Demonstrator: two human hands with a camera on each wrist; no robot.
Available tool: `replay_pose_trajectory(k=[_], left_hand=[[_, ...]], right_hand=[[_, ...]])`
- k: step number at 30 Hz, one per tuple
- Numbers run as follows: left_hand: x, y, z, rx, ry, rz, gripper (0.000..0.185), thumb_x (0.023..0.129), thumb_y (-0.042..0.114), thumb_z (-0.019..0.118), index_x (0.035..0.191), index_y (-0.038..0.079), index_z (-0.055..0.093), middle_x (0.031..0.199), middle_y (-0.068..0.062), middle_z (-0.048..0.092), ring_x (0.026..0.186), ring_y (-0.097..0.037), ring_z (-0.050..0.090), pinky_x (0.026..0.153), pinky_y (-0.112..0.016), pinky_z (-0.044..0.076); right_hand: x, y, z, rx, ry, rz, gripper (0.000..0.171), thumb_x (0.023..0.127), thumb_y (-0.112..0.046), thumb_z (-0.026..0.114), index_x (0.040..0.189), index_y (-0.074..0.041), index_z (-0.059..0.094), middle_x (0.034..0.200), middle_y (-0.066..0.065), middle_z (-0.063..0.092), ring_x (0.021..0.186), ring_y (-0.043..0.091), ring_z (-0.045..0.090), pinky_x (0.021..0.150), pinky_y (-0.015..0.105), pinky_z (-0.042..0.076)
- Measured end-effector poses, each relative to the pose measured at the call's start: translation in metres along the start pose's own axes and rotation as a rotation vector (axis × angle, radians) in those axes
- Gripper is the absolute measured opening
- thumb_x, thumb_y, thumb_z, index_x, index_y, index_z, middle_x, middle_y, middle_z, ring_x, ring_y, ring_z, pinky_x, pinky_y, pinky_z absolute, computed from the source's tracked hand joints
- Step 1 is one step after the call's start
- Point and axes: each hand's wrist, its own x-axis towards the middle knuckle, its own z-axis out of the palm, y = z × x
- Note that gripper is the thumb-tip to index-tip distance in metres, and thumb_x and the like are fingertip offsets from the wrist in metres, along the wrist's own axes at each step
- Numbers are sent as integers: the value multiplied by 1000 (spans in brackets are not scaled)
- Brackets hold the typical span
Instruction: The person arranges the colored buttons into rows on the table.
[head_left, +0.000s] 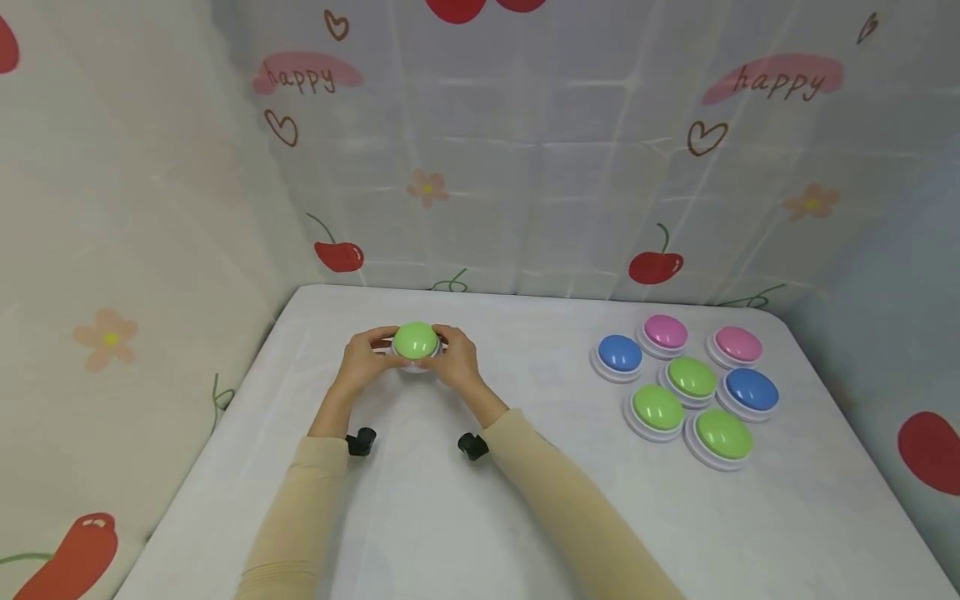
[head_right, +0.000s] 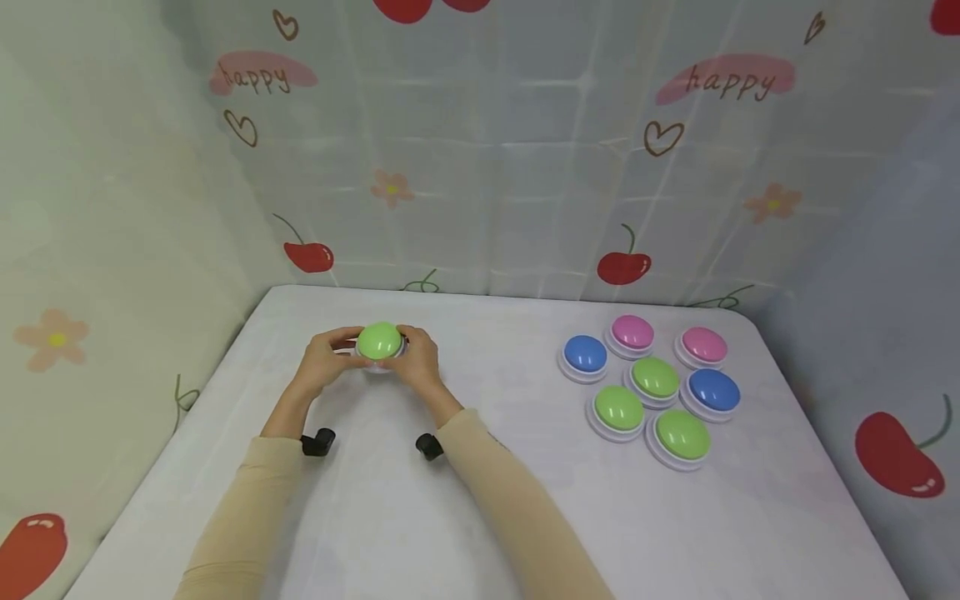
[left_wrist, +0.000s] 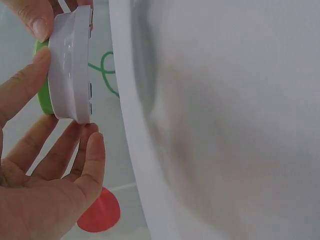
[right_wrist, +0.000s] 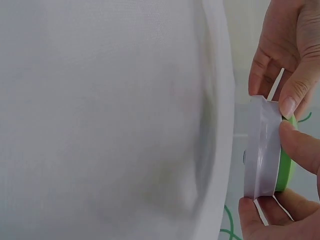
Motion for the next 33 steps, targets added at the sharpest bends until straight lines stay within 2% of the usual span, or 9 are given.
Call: replay_pose_trajectory(k=[8, 14, 21, 33], left_hand=[[0, -15, -17, 7, -7, -8, 64, 78, 8, 80, 137, 4, 55, 140, -20, 53, 125, -39, 51, 97, -47, 49], [0, -25, -25, 21, -27, -26, 64, 80, 8, 79, 138, 2, 53, 143, -18, 51, 128, -37, 49, 99, -46, 49], [-1, -35, -28, 11, -50, -70, 65, 79, 8, 79, 138, 1, 53, 142, -19, 52, 128, -38, 49, 103, -48, 46], [2, -43, -29, 49, -63, -99, 65, 78, 8, 80, 137, 2, 54, 138, -21, 55, 124, -36, 52, 100, -43, 46]], right_hand=[[4, -7, 21, -41, -1, 4, 65, 75, -14, 85, 132, -1, 56, 130, 14, 62, 121, 26, 59, 100, 33, 51], [6, -6, 31, -49, -21, -4, 64, 75, -16, 85, 130, 1, 57, 127, 15, 63, 120, 27, 60, 101, 35, 50], [4, -4, 38, -36, -51, 16, 61, 77, -12, 83, 131, 2, 58, 130, 15, 63, 124, 27, 58, 106, 36, 47], [3, 2, 42, -55, -73, 0, 59, 79, -11, 81, 131, 2, 57, 130, 16, 62, 123, 27, 58, 106, 34, 47]])
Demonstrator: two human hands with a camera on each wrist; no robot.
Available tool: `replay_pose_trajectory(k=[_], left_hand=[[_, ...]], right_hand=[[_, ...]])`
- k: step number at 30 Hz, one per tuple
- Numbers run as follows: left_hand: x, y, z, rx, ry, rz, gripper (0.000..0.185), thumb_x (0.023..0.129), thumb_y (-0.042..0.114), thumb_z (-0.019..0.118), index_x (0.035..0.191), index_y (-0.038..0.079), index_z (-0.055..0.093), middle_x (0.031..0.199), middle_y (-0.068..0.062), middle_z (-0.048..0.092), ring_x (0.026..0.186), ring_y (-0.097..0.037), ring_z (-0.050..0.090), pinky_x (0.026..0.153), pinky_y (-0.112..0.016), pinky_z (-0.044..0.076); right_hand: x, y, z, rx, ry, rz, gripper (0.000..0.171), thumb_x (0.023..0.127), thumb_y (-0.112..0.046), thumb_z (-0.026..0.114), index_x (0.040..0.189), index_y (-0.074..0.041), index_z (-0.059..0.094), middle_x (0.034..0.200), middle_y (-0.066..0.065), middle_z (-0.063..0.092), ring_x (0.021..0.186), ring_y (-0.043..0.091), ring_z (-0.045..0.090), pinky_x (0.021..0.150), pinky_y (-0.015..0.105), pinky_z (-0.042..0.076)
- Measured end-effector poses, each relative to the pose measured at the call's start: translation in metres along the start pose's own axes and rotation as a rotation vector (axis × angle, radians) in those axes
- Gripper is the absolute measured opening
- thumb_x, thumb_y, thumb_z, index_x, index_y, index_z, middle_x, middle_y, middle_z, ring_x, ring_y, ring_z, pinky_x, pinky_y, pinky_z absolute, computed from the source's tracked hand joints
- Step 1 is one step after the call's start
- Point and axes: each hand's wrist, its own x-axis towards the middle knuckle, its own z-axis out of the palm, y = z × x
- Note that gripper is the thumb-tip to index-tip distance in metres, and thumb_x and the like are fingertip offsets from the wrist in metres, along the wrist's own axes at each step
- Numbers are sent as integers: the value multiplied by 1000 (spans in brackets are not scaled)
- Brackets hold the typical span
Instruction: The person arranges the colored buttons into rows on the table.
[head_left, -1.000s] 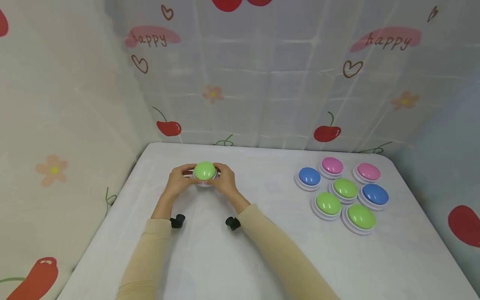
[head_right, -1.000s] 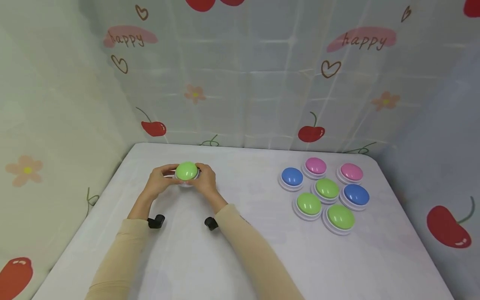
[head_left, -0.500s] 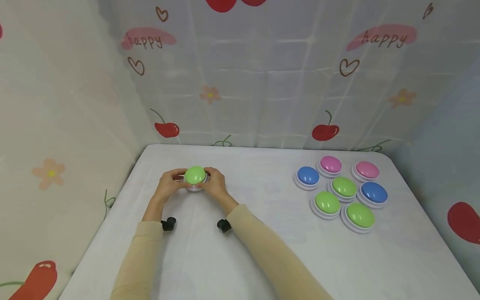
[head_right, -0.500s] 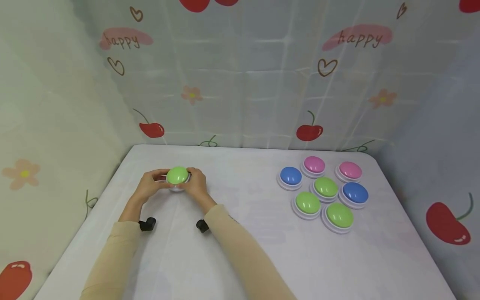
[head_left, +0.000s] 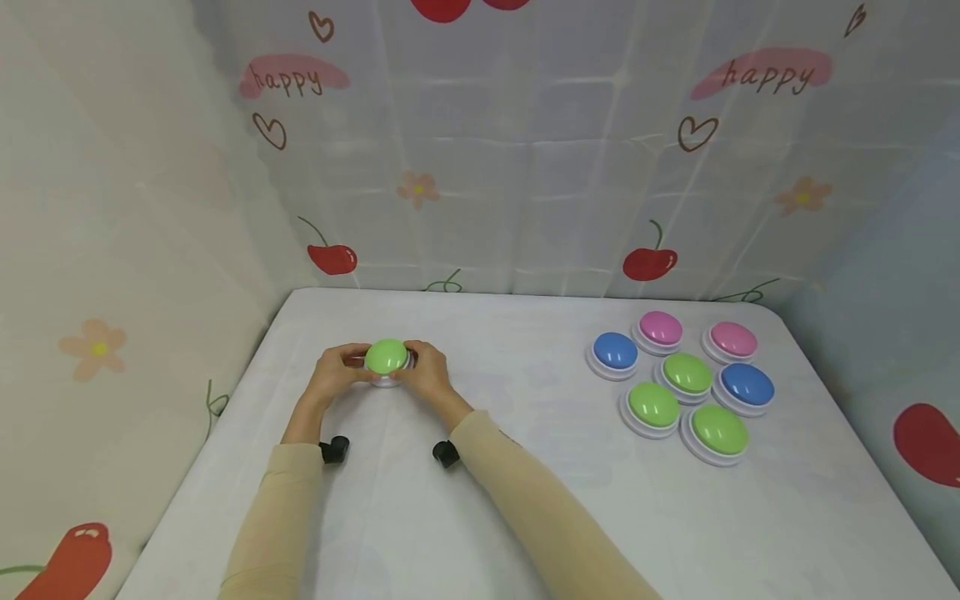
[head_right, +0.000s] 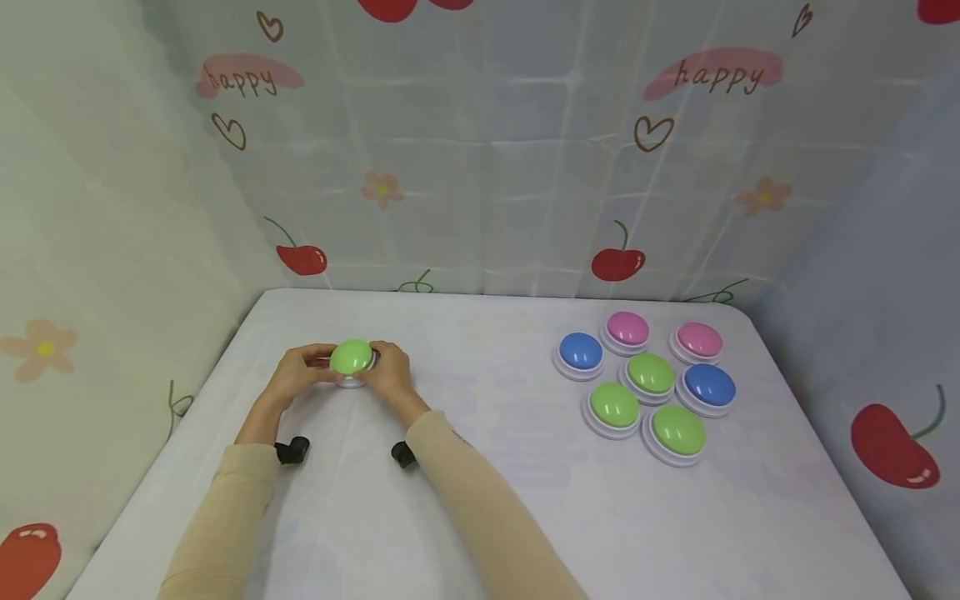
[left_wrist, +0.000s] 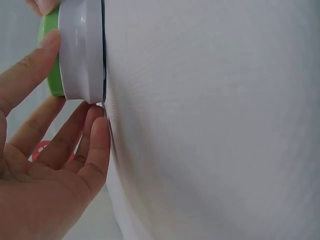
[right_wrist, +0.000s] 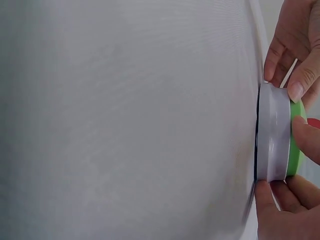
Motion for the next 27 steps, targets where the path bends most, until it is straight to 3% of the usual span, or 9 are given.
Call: replay_pose_trajectory(k=[13, 18, 23, 27], left_hand=[[1, -5, 0, -42, -29, -9, 69, 80, 9, 79, 141, 0, 49, 141, -22, 52, 127, -36, 49, 104, -43, 43], [-3, 2, 2, 20, -4, -30, 77, 80, 10, 78, 146, -1, 40, 143, -26, 47, 130, -40, 47, 108, -50, 42], [-14, 15, 10, 144, 158, -15, 79, 80, 12, 78, 147, -1, 38, 144, -28, 45, 130, -42, 46, 106, -53, 43], [-29, 30, 23, 141, 315, 39, 72, 79, 8, 77, 143, -2, 44, 139, -26, 49, 126, -41, 47, 103, -53, 44]], right_hand=[[2, 2, 2, 10, -14, 4, 60, 79, -12, 82, 131, 1, 57, 129, 15, 63, 120, 26, 60, 102, 32, 50], [1, 6, -1, 42, -18, 34, 64, 78, -14, 82, 134, 0, 54, 131, 16, 61, 123, 27, 58, 104, 33, 49], [-4, 15, -16, 141, -11, 68, 66, 78, -12, 82, 136, -1, 53, 136, 17, 58, 126, 29, 56, 102, 32, 50], [-18, 23, -44, 210, -20, 75, 66, 80, -11, 80, 138, -2, 51, 141, 16, 54, 130, 30, 53, 104, 33, 49]])
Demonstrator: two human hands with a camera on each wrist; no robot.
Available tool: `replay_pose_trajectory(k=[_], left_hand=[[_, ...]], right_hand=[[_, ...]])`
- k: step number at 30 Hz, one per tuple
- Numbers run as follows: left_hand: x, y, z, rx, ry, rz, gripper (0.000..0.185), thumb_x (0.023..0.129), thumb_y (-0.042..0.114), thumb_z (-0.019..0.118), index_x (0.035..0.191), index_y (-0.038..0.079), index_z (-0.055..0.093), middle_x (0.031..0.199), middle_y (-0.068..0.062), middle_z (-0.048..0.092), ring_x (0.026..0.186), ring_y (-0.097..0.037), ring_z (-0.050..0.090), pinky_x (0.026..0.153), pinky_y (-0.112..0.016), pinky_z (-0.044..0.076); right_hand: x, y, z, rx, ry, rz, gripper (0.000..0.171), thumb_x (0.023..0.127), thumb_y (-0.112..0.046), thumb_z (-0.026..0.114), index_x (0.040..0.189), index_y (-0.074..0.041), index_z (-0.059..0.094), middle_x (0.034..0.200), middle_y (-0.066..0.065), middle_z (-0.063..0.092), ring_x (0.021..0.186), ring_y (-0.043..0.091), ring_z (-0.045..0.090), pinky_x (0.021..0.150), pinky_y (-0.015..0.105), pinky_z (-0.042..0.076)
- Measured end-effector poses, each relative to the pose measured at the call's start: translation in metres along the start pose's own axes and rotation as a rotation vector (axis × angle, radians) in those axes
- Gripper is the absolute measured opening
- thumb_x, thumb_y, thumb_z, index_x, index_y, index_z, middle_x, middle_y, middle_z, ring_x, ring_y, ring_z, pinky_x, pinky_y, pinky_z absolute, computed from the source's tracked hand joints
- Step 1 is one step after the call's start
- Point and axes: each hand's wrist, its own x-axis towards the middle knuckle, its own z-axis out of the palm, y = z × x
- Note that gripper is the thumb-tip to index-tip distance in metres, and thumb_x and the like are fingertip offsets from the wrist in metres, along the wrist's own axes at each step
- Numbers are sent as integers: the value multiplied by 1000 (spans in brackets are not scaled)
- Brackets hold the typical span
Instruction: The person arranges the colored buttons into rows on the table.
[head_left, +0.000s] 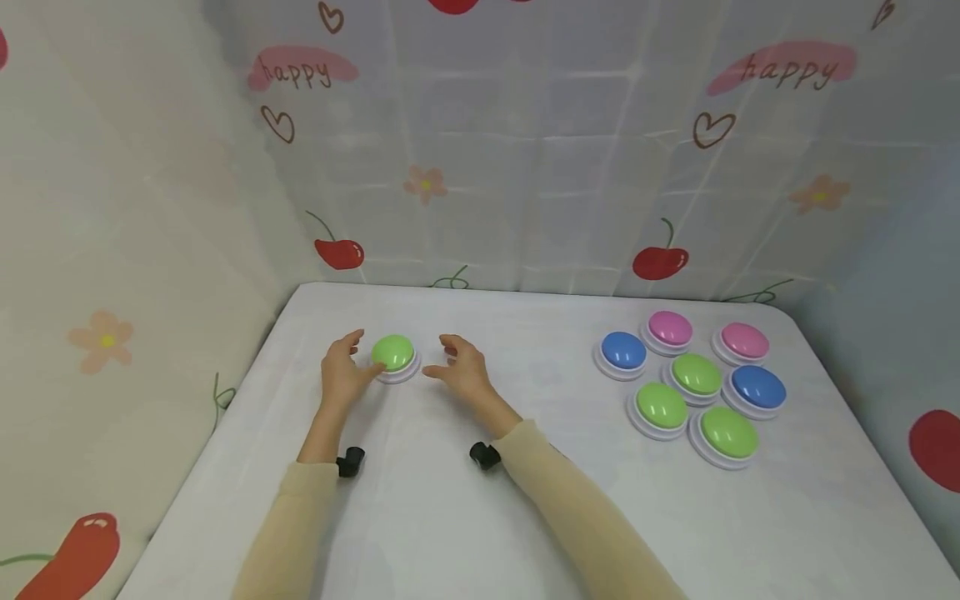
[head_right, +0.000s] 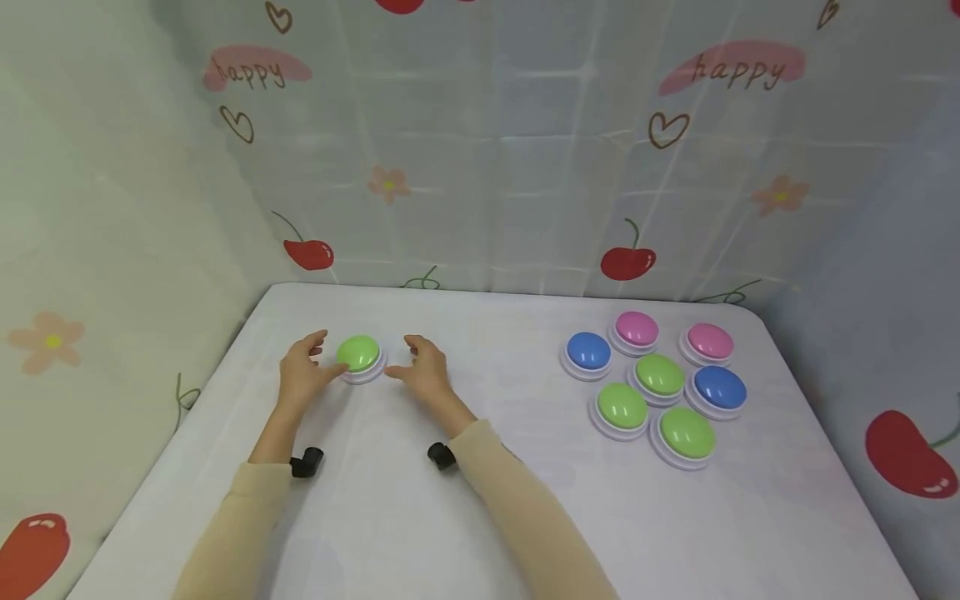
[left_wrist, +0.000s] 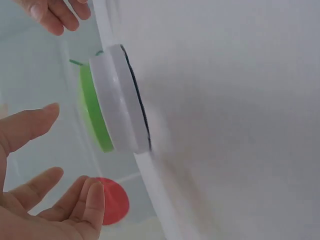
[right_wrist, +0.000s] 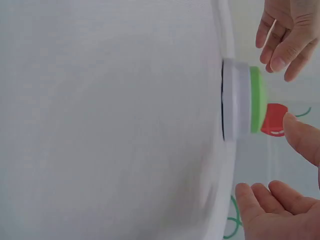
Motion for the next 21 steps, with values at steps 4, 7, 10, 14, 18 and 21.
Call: replay_pose_trajectory(k=[4, 7, 10, 14, 18, 21], left_hand=[[-17, 21, 12, -91, 40, 55, 65, 79, 5, 78, 137, -3, 50, 132, -24, 54, 120, -37, 50, 101, -48, 47], [-31, 35, 27, -143, 8, 106, 63, 77, 4, 80, 133, -4, 54, 128, -24, 57, 117, -35, 53, 100, -45, 50], [-44, 47, 43, -184, -51, 164, 62, 75, 4, 82, 131, -3, 57, 127, -23, 60, 115, -34, 56, 97, -46, 51], [-58, 61, 62, -216, -134, 223, 60, 74, 5, 83, 129, 0, 59, 127, -20, 61, 114, -32, 57, 94, -45, 52], [-71, 73, 79, -233, -217, 249, 59, 76, 8, 82, 130, 1, 60, 127, -19, 61, 114, -30, 57, 94, -44, 52], [-79, 83, 90, -235, -290, 276, 58, 78, 10, 80, 131, 1, 58, 128, -18, 61, 115, -30, 57, 95, -44, 52]], right_hand=[[-27, 4, -35, 8, 12, -37, 66, 81, -12, 79, 140, -3, 50, 143, 13, 53, 131, 29, 51, 105, 35, 48], [-54, 9, -61, -19, 25, -74, 66, 81, -11, 79, 139, -2, 50, 142, 13, 53, 131, 29, 51, 106, 37, 48], [-84, 17, -88, -48, 40, -83, 67, 81, -10, 79, 140, 0, 49, 143, 15, 52, 131, 31, 51, 105, 39, 48], [-120, 34, -123, -120, 97, -92, 68, 79, -8, 80, 139, 3, 48, 140, 21, 52, 127, 35, 53, 101, 41, 50], [-150, 52, -154, -193, 195, -58, 67, 79, -7, 80, 137, 6, 48, 136, 25, 54, 123, 38, 56, 97, 40, 52], [-169, 60, -173, -231, 277, -3, 66, 82, -9, 78, 138, 6, 47, 131, 26, 57, 118, 38, 60, 92, 33, 55]])
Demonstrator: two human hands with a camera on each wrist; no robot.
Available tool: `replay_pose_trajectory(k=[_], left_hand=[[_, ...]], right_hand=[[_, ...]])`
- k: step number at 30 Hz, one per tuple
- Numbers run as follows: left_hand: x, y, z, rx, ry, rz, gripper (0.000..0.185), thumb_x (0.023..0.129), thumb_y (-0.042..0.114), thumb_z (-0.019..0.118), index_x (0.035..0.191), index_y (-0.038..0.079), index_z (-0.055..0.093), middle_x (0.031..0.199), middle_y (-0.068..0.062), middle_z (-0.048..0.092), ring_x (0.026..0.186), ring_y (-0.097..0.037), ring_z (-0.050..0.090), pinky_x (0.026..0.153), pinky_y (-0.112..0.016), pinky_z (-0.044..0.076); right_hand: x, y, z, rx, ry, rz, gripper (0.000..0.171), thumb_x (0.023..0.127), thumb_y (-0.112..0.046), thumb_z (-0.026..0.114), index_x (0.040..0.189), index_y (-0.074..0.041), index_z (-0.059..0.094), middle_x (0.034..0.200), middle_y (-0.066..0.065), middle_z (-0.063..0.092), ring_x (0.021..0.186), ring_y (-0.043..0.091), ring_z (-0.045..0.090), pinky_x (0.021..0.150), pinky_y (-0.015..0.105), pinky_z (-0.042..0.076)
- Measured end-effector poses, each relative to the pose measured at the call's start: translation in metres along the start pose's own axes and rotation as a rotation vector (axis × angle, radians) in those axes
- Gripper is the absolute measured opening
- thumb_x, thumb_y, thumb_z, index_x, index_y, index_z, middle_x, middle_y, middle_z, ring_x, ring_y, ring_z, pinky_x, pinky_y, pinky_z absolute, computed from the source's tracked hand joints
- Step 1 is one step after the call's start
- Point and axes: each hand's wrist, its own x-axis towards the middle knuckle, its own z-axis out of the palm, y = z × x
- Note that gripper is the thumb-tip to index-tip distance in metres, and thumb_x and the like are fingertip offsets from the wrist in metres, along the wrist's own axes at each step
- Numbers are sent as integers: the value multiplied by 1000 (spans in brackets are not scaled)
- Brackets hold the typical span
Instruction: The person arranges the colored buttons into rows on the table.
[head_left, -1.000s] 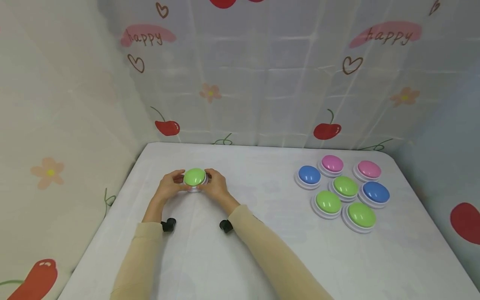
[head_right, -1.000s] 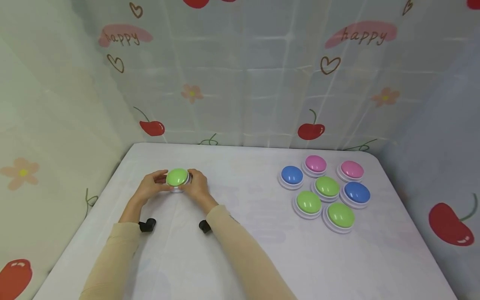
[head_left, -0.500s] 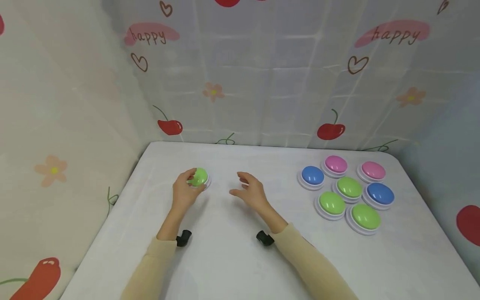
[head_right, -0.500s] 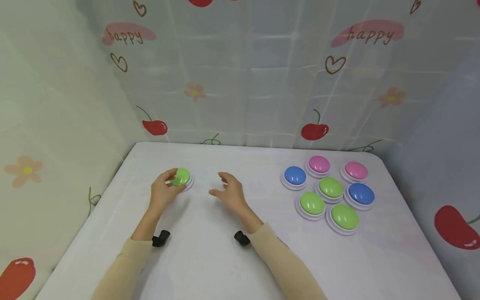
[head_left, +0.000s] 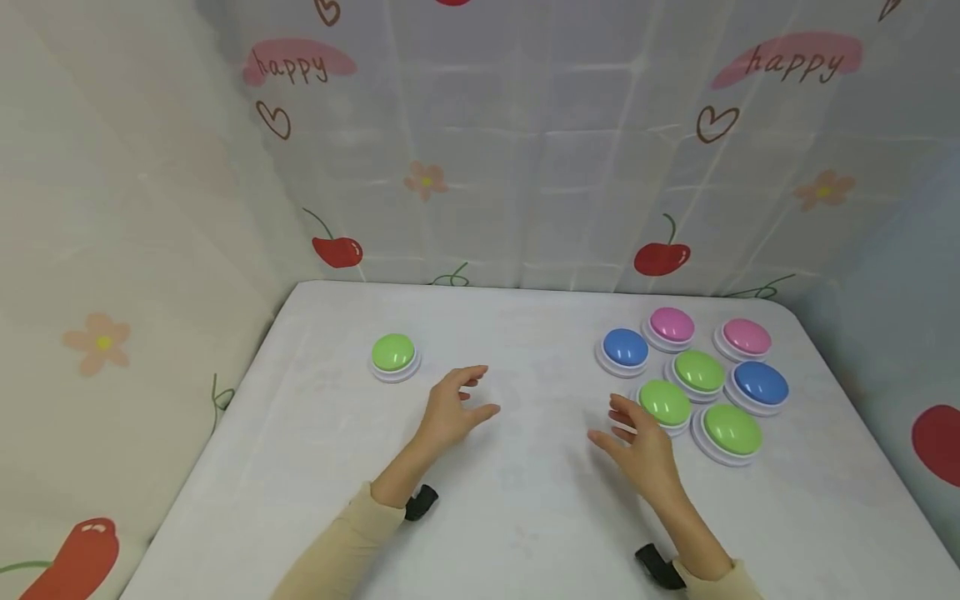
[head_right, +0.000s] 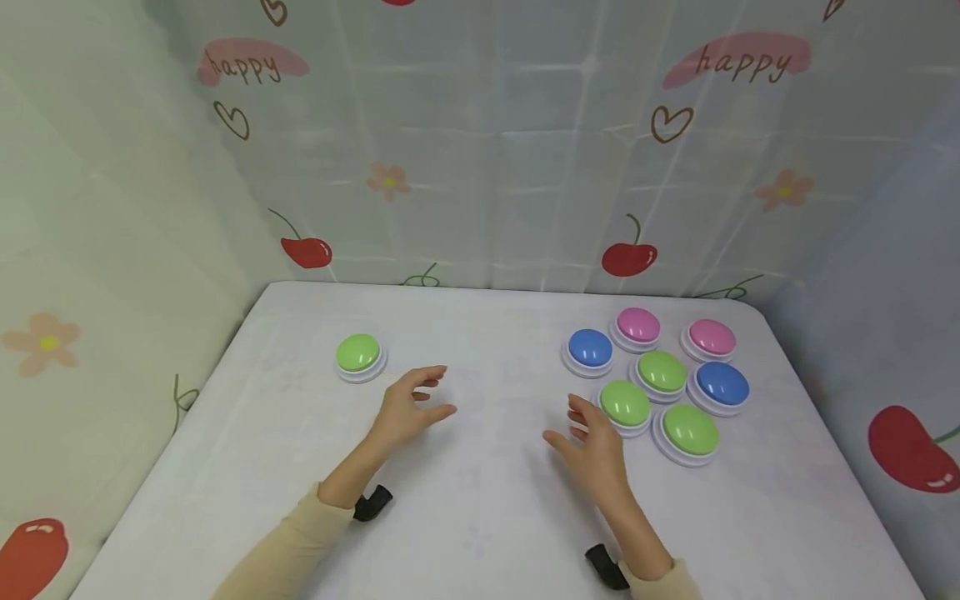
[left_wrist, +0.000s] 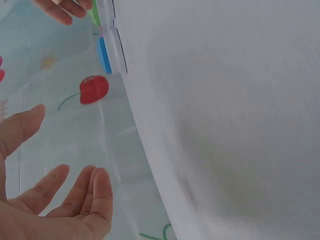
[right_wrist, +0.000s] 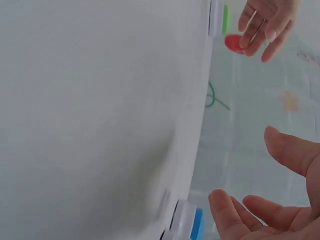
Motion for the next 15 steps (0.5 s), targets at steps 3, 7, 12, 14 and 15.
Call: replay_pose_trajectory(k=[3, 7, 12, 14, 15], left_hand=[[1, 8, 15, -1, -71, 22, 58, 80, 12, 80, 133, 1, 57, 129, -17, 60, 115, -29, 57, 95, -41, 53], [4, 19, 32, -13, -129, 41, 58, 81, 13, 79, 133, 2, 57, 130, -17, 60, 115, -29, 57, 94, -41, 53], [11, 29, 56, -49, -187, 34, 58, 82, 15, 79, 135, 4, 56, 132, -15, 59, 116, -27, 56, 95, -40, 53], [16, 33, 66, -65, -207, 20, 58, 82, 16, 79, 135, 5, 56, 132, -15, 59, 116, -26, 57, 95, -37, 53], [18, 36, 72, -73, -218, 12, 59, 82, 16, 79, 135, 5, 56, 132, -15, 59, 115, -26, 57, 95, -34, 53]], right_hand=[[-11, 11, -20, -48, 98, 57, 66, 83, -12, 78, 138, 6, 47, 123, 25, 63, 105, 32, 67, 82, 15, 55], [-18, 24, -43, -153, 206, 159, 69, 85, -18, 76, 141, 6, 43, 107, 21, 70, 75, 3, 66, 61, 6, 48], [-14, 37, -59, -212, 199, 274, 74, 89, -23, 73, 143, 10, 35, 95, 22, 70, 59, 3, 62, 51, 16, 47], [-11, 41, -61, -204, 180, 297, 75, 88, -23, 73, 143, 11, 35, 91, 21, 70, 58, 8, 64, 52, 17, 47], [-9, 43, -61, -200, 170, 303, 76, 88, -23, 73, 143, 11, 35, 89, 20, 70, 58, 9, 64, 52, 17, 47]])
